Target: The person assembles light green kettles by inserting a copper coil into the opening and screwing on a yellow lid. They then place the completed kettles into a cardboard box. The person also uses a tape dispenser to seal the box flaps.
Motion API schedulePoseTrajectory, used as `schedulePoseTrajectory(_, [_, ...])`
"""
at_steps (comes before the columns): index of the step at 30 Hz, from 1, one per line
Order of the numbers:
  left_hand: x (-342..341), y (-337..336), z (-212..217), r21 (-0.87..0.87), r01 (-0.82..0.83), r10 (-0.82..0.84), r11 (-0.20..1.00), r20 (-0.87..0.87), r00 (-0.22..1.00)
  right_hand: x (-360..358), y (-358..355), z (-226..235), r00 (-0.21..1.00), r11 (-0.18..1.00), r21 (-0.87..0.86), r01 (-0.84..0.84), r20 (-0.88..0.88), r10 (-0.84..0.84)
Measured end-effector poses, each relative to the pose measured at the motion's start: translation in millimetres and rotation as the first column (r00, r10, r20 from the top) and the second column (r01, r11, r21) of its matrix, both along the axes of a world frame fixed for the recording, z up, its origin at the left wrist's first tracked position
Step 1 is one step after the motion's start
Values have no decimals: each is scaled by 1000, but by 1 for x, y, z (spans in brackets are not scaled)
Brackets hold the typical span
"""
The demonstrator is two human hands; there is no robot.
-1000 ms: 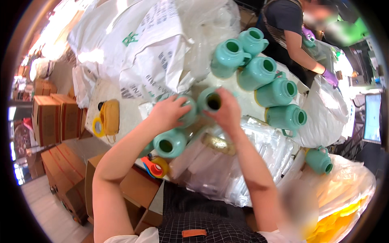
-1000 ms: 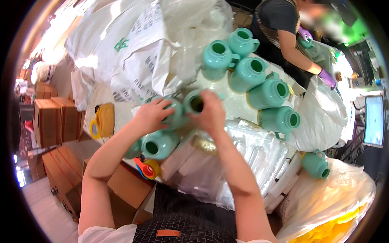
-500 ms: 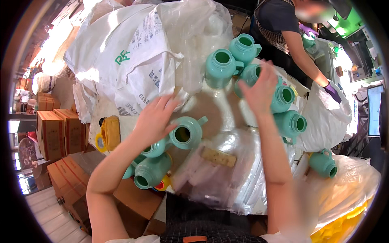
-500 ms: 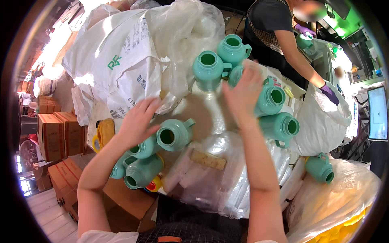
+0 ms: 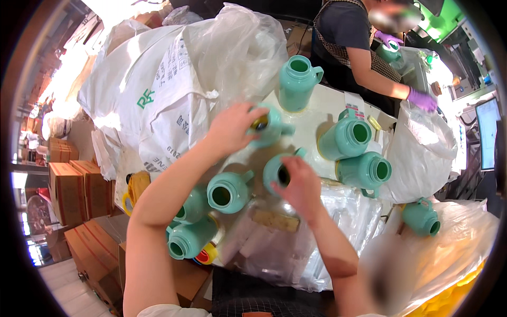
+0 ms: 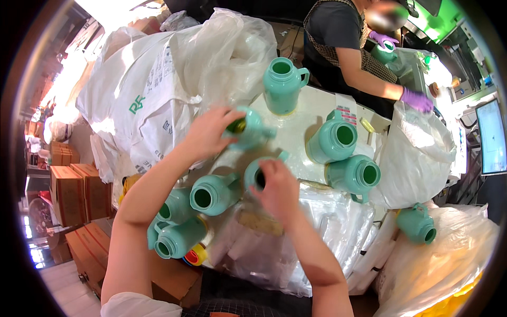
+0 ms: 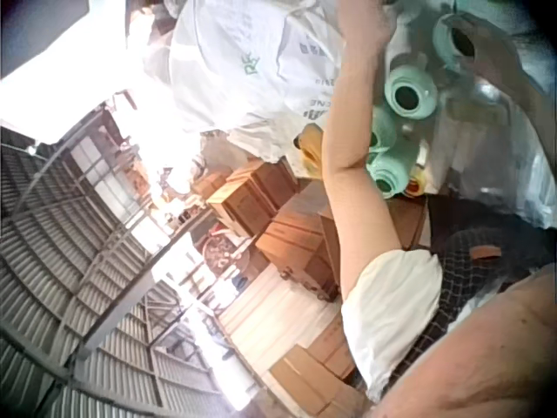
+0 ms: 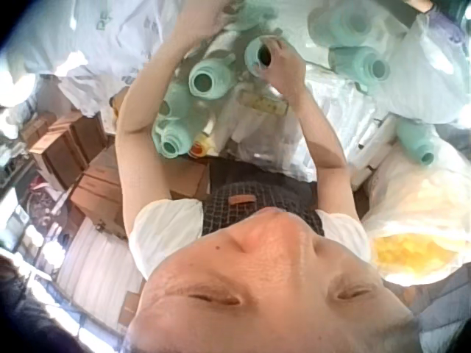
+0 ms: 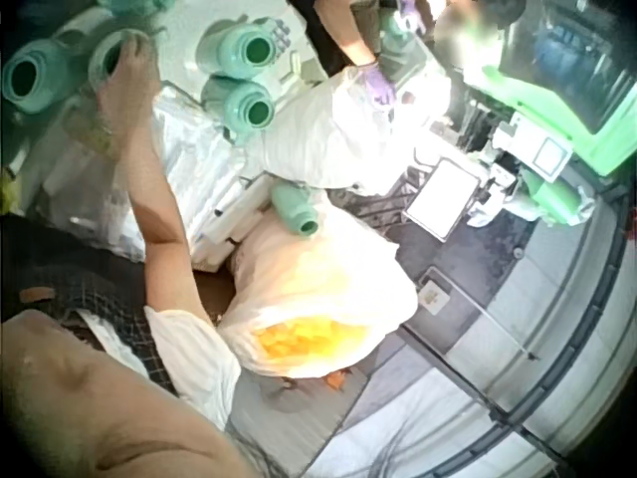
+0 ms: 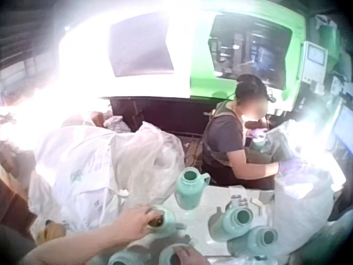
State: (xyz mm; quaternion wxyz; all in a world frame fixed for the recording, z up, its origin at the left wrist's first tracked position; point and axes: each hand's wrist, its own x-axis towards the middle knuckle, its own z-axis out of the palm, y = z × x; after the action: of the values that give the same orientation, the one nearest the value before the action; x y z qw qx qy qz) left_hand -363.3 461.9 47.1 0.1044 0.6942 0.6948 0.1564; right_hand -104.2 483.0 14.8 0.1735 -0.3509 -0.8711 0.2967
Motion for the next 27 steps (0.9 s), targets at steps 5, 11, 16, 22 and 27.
schedulePoseTrajectory(5, [9,-56,31,-294,-9,-16,956,-81,997,8,-30,1,983,983,-6,-182,-32,182])
schedulePoseTrajectory(11, [18,-26,55,-576,-97,-60,812,-247,967,26,53,9,994,990,139,-18,-102,32])
schedulePoseTrajectory(16, [40,119,26,133,-4,13,991,-69,998,78,165,-14,914,859,333,389,-26,-404])
schedulePoseTrajectory(22, [10,223,-55,41,-209,207,977,47,977,57,120,-1,970,965,129,230,55,-239])
schedulePoseTrajectory(27, [36,161,-11,33,-25,28,999,-110,994,62,63,-15,987,980,116,161,-46,-157])
